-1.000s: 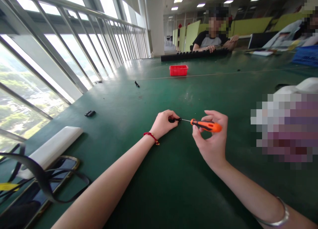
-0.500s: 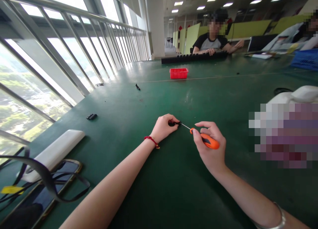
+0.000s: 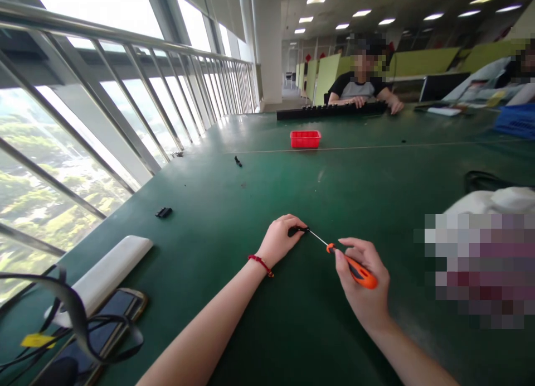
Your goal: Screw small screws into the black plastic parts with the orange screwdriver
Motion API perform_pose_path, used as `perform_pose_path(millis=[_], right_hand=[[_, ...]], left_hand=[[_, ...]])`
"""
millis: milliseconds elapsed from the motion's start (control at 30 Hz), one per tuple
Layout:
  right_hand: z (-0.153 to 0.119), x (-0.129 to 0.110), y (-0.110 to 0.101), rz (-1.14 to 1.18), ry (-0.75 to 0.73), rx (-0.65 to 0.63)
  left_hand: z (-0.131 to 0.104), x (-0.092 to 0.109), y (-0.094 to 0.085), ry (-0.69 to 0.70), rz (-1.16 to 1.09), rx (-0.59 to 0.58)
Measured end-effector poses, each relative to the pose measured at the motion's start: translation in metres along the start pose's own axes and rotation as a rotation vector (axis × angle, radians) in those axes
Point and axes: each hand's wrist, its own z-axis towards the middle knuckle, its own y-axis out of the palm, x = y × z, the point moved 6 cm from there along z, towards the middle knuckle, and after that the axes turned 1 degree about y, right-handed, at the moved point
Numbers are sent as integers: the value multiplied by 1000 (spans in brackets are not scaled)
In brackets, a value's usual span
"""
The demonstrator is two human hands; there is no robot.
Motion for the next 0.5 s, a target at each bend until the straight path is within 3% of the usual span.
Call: perform_pose_path(millis=[133,367,500], right_hand=[[-2,-5,-3,20,-70,61],[-6,0,4,-68,-40,-81],[-5,-1,0,-9,-40,-9]], left_hand=[[-2,-1,1,-15,19,-13],[-3,0,1,-38,43,-27],[-3,1,0,-44,46,-18]])
